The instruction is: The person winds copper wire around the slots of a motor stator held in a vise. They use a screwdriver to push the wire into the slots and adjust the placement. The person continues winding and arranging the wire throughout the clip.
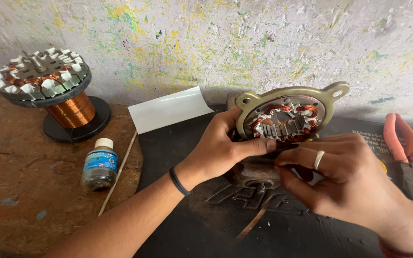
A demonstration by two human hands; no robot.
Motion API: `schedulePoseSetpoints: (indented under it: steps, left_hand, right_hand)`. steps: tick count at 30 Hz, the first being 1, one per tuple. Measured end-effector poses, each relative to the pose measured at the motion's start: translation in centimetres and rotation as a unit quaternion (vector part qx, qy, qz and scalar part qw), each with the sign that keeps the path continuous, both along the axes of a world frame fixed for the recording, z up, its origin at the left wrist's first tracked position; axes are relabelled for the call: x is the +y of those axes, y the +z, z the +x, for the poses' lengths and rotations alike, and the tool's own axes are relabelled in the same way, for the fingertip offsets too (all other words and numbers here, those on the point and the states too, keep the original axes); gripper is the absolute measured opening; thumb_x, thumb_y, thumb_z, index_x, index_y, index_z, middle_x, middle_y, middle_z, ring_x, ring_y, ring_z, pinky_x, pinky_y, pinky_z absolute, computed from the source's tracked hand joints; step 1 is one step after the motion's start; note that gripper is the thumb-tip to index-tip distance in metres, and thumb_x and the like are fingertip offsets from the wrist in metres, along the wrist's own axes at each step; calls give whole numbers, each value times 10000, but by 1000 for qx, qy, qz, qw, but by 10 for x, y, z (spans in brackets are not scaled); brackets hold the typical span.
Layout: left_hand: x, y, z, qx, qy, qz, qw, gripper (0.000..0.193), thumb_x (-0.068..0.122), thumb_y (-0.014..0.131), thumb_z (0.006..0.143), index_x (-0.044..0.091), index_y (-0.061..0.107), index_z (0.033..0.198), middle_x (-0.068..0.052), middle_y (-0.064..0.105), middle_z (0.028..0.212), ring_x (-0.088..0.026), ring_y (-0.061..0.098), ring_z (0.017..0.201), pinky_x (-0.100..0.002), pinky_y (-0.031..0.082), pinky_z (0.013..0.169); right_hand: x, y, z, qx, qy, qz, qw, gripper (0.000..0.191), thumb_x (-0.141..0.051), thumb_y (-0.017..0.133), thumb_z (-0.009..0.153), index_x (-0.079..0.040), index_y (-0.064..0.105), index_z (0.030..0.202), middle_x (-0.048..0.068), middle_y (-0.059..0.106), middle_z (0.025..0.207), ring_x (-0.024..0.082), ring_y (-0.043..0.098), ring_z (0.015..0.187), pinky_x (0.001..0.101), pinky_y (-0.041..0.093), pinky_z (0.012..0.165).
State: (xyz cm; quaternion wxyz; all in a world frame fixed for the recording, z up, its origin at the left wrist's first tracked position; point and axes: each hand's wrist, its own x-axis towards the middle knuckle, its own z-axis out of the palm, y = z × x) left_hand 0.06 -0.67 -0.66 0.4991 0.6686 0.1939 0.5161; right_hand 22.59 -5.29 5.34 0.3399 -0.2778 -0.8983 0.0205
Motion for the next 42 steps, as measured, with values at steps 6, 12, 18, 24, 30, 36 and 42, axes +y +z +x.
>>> schedulePoseSetpoints:
  steps: [6, 12, 18, 24, 30, 36, 42]
  left_hand:
    - [2, 1, -1, 6, -7, 9, 1000, 445, 187, 849, 875, 12, 681, 1248, -46, 747, 1151, -102, 674, 1060, -292, 569, 972]
    - [1, 3, -3, 15, -11, -6, 1000, 468, 193, 863, 851, 3, 683, 1239, -45, 747, 1147, -107, 677, 1050, -294, 565, 972]
    - [-4, 4, 5, 11, 30, -5, 999, 415, 120, 841, 826, 13, 672, 1190, -33, 738, 1096, -94, 672, 994, -282, 572, 920]
    - [-9, 4, 13, -12, 45, -14, 999, 381, 75, 804, 808, 13, 669, 1159, -40, 742, 1047, -91, 681, 958, -282, 577, 893]
    - [-11, 4, 15, -14, 52, -23, 998, 375, 91, 803, 803, 26, 654, 1141, -26, 738, 1029, -87, 686, 946, -277, 579, 875]
    - [-11, 5, 17, -8, 61, -19, 998, 399, 108, 802, 801, 28, 670, 1169, -19, 742, 1020, -80, 679, 930, -272, 574, 858]
    - [-12, 3, 18, -16, 56, -18, 998, 436, 106, 796, 816, 21, 660, 1221, -35, 741, 1073, -94, 671, 972, -283, 569, 900]
  right_hand:
    - [0, 5, 17, 5, -99, -76, 992, 198, -91, 813, 650, -65, 758, 838, 17, 705, 671, 144, 662, 578, 280, 523, 527]
    - [-13, 9, 19, 38, -190, -81, 978, 120, -87, 795, 739, -73, 784, 858, -12, 713, 698, 93, 682, 593, 256, 539, 672]
    - [-26, 25, -1, 38, -285, -81, 954, 144, -94, 794, 813, -79, 812, 955, 12, 708, 697, 110, 672, 608, 273, 550, 662]
    - [-19, 21, -14, 43, -249, 21, 967, 164, -94, 808, 847, -57, 807, 1006, 60, 730, 663, 115, 635, 533, 283, 481, 639]
    - [-11, 9, -17, 78, -167, 61, 981, 199, -25, 803, 844, -16, 772, 1040, 84, 727, 715, 95, 662, 536, 234, 482, 524]
    - [-12, 6, -28, 101, -220, 67, 968, 211, -22, 829, 859, -11, 777, 1063, 101, 718, 695, 102, 639, 520, 240, 456, 512]
    - [-10, -2, 12, 79, -228, -45, 969, 237, -79, 822, 803, -53, 747, 1026, 23, 626, 626, 104, 559, 492, 249, 411, 473]
